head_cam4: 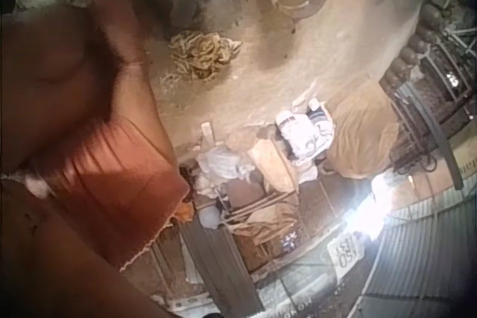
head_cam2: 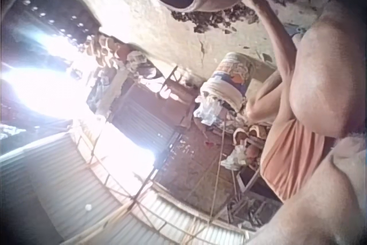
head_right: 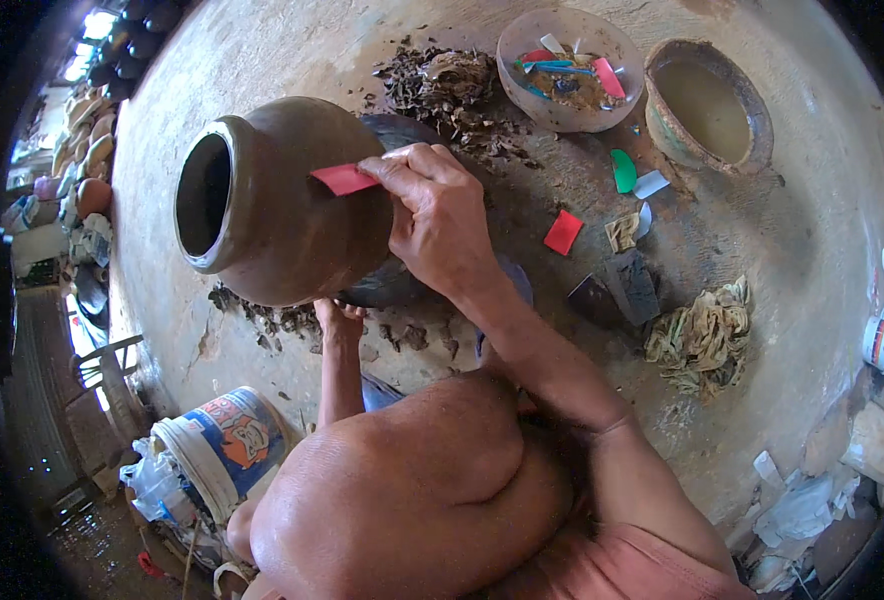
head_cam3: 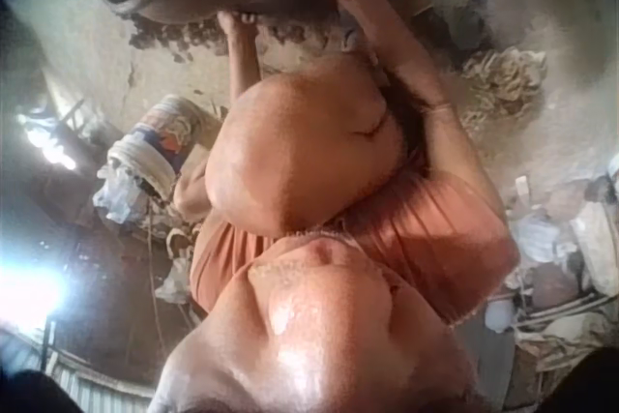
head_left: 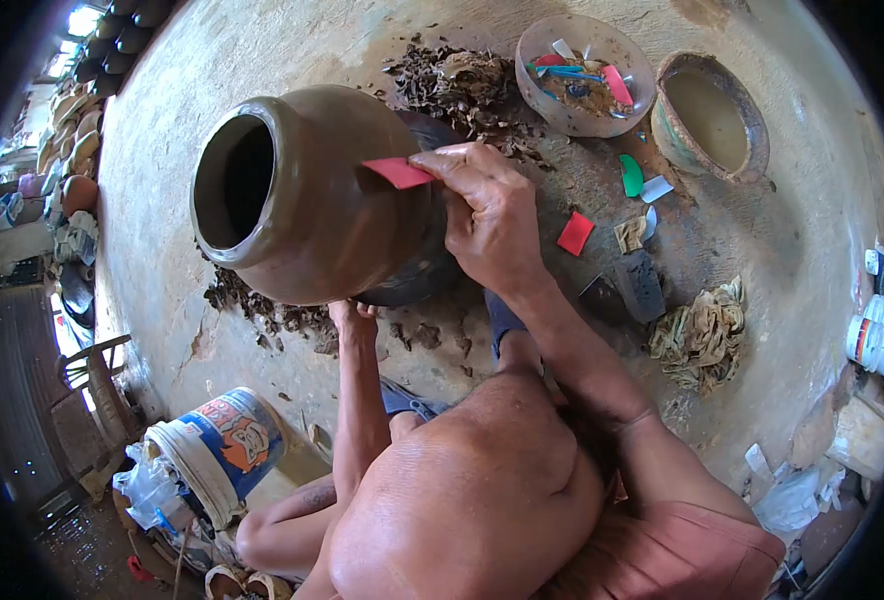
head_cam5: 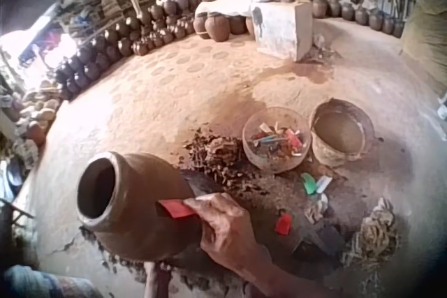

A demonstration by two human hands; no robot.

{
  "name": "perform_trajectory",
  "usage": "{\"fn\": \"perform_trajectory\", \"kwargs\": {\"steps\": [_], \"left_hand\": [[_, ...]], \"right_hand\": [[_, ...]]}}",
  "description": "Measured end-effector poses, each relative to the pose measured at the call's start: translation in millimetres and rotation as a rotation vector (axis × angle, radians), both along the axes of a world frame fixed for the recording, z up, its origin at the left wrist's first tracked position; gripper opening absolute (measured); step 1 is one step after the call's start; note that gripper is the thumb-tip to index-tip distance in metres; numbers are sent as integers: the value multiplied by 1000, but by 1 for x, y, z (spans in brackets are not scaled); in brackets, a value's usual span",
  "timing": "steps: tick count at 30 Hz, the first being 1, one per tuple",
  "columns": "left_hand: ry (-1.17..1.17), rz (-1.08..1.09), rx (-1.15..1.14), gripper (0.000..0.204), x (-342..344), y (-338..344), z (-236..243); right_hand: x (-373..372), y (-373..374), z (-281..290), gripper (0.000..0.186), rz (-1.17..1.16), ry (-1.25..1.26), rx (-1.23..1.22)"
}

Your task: The person scrapes the exterior surface of a large clay pot using a small colored plastic scraper tool and finishes the interior rim with their fingers.

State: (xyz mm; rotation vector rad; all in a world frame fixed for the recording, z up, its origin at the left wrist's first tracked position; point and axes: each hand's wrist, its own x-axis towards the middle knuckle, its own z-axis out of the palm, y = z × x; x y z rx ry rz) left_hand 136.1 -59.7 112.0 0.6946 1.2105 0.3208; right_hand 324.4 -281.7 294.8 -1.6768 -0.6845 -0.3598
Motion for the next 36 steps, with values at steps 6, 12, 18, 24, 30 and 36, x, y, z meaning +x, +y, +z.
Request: {"fn": "perform_trajectory", "kwargs": {"steps": [6, 12, 18, 24, 30, 36], "left_hand": [[-162, -64, -34, 78, -9, -116, -29], [-161, -474, 121, 75, 32, -134, 39], [-195, -7, -169, 59, 10, -45, 6], [-331, -210, 115, 56, 52, -20, 35], [-279, -263, 239, 62, 49, 47, 41], [-237, -200, 335, 68, 27, 52, -8]], "right_hand": [[-17, -8, -2, 38, -16, 31, -22], [-24, -21, -13, 39, -35, 67, 6], [-38, -18, -16, 41, 58, 65, 51], [-30, -28, -23, 39, 127, 77, 48], [61, 5, -41, 29, 7, 133, 108], [96, 27, -54, 37, 128, 199, 105]]}}
